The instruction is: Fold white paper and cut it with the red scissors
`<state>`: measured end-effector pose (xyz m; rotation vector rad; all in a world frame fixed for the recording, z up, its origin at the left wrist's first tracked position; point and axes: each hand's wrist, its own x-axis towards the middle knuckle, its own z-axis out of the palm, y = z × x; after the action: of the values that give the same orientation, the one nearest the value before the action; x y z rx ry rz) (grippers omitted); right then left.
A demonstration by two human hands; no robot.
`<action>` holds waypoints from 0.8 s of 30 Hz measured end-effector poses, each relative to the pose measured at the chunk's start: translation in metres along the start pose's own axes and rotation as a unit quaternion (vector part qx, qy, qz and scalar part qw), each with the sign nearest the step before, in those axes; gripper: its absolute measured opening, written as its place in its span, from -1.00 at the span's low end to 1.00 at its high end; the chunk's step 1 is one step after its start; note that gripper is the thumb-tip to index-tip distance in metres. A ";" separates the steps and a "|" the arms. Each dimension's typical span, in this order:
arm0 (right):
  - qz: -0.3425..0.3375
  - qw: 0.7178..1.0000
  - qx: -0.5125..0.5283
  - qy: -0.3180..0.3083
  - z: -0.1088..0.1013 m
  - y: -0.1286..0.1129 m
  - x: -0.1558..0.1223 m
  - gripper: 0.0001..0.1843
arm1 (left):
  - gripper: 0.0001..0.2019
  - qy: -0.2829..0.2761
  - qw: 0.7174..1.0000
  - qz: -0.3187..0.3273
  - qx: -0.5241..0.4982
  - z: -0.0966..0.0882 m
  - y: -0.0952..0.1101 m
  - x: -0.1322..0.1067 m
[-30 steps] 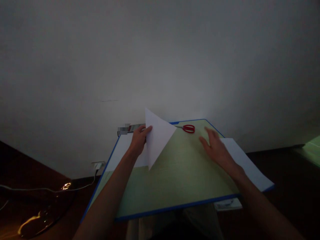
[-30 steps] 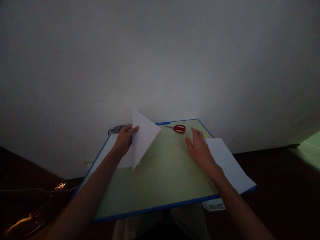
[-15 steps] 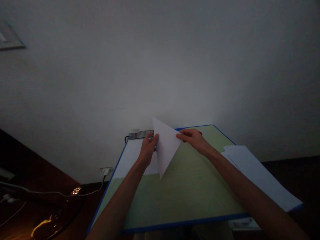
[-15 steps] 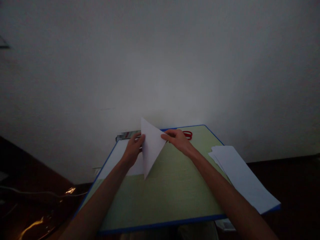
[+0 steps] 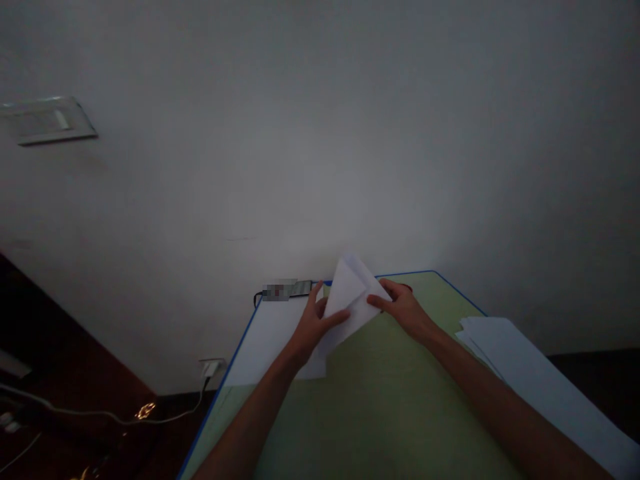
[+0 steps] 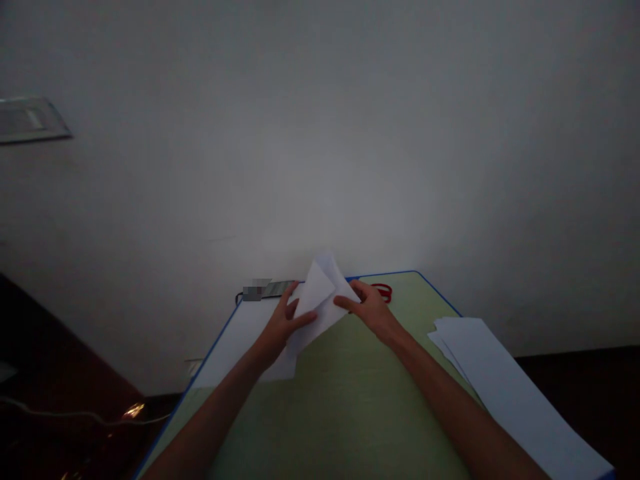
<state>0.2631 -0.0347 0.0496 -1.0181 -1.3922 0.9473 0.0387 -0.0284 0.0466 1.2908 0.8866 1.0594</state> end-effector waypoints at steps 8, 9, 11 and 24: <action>0.008 1.000 -0.008 -0.005 -0.012 0.006 0.003 -0.55 | -0.53 0.112 0.988 0.011 -0.101 -0.008 0.002 0.009; 0.009 1.000 -0.012 0.002 -0.014 0.008 0.004 -0.57 | -0.54 0.118 0.987 0.017 -0.105 -0.009 0.000 0.011; 0.015 1.000 -0.021 0.015 -0.017 0.012 0.006 -0.61 | -0.55 0.124 0.986 0.027 -0.105 -0.011 -0.002 0.014; 0.084 0.996 -0.004 -0.015 -0.024 0.024 0.007 -0.60 | -0.39 0.143 0.986 0.040 -0.074 -0.015 -0.001 0.018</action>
<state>0.2881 -0.0209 0.0306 -1.1447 -1.3501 1.0851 0.0296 -0.0065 0.0448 1.0733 0.9550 1.3724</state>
